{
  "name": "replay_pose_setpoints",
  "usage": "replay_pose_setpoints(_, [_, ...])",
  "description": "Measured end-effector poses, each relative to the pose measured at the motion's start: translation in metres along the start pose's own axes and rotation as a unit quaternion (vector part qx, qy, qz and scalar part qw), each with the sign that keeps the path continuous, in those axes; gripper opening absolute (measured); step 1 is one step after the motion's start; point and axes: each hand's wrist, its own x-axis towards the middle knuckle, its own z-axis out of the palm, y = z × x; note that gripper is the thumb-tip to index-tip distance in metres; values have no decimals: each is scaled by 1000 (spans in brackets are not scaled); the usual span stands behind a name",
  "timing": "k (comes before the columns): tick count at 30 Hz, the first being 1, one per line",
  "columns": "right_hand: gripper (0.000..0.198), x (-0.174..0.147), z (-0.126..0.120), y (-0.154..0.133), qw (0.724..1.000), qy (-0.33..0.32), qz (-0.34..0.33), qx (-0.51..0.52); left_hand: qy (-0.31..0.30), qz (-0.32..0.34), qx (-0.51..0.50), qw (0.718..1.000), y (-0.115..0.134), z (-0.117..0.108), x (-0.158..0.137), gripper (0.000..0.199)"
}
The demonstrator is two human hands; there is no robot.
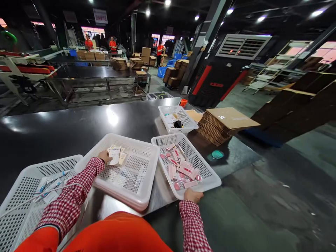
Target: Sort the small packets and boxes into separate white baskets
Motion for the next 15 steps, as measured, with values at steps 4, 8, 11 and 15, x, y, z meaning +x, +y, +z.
replay_pose_setpoints(4, [64,-4,-3,-1,1000,1,-6,5,-28,-8,-179,983,1,3,-7,14])
replay_pose_setpoints(8, [63,-7,-2,-4,1000,10,7,9,-25,33,-356,933,3,-6,-40,32])
replay_pose_setpoints(11, [64,-8,-1,-9,1000,22,20,3,6,66,-429,901,7,-14,-70,66])
replay_pose_setpoints(15, [68,-6,-2,-15,999,33,31,-11,63,80,-497,862,8,-13,-90,75])
